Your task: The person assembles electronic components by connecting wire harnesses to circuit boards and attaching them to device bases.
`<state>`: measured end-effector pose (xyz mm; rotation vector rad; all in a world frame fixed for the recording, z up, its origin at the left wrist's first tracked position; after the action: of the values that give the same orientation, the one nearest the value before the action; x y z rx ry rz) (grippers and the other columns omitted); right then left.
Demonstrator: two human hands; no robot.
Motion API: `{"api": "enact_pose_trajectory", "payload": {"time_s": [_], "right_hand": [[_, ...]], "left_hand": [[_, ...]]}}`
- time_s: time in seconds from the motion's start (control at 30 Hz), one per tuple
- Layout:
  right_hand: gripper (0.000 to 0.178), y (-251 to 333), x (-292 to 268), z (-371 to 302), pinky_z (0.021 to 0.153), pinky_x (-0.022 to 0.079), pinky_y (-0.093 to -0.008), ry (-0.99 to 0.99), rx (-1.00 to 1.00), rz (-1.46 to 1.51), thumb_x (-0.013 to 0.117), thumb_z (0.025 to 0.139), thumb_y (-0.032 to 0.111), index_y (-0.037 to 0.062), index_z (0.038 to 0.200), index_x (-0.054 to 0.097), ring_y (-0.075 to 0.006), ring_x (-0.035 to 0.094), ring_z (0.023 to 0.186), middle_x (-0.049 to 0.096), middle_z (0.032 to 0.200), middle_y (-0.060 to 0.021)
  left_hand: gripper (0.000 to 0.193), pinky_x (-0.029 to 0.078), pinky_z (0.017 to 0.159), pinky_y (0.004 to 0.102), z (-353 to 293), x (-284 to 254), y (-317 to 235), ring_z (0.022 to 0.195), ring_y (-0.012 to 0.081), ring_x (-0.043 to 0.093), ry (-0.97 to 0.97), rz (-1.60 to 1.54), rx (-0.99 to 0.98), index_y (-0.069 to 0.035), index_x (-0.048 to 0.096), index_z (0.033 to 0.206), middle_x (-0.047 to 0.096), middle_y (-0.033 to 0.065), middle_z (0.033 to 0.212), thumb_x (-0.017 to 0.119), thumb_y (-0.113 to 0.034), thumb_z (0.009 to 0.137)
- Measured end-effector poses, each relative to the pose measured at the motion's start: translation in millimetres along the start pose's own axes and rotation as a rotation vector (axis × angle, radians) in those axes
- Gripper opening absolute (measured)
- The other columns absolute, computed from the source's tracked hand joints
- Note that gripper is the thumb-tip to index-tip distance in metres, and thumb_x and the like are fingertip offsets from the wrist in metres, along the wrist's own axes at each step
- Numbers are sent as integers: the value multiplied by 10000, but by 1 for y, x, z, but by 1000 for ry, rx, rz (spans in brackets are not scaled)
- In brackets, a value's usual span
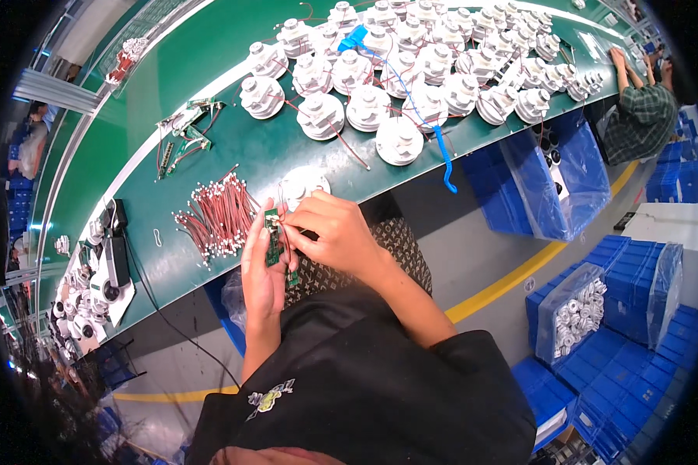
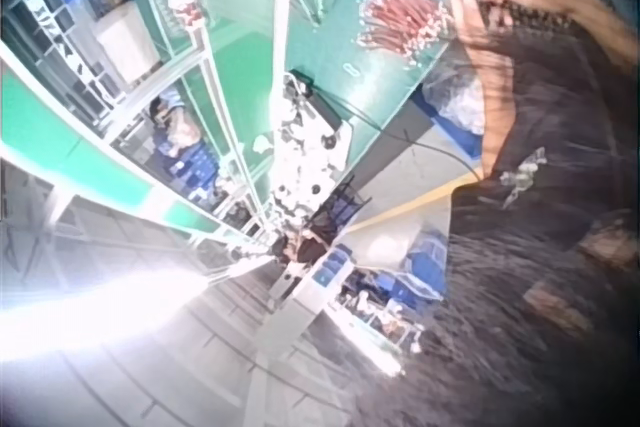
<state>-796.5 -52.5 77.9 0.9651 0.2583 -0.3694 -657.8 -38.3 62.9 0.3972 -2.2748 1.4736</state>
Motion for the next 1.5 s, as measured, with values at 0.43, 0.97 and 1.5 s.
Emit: {"api": "enact_pose_trajectory", "payload": {"time_s": [0.43,0.97,1.5], "right_hand": [[181,-1,3,-6,563,485,-298,22,-33,-70,741,642,11,30,815,690,-205,608,649,676,793,-41],[148,-2,13,-20,565,500,-298,-190,37,53,744,694,-26,-12,824,675,-217,638,655,693,792,-91],[300,-4,1,-12,542,489,-283,-114,118,93,672,689,-62,-4,984,660,-207,617,670,677,934,-106]], "left_hand": [[677,465,648,218,-14,5,2,801,94,520,97,531,173,-22,185,1488,415,133,1387,545,-65,916],[636,479,688,253,-16,16,1,810,133,538,3,807,389,-6,264,1452,458,144,1253,579,-71,903],[719,417,673,173,-9,-2,3,805,50,459,50,468,329,-27,193,1479,388,110,1410,584,-22,876]]}}
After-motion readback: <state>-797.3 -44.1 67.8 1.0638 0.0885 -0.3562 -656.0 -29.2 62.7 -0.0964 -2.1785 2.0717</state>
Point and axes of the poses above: each hand's wrist, its own z-axis towards the middle knuckle, its own x-axis out of the palm, y = z × x, the point moved 4 cm from there along z, towards the middle knuckle
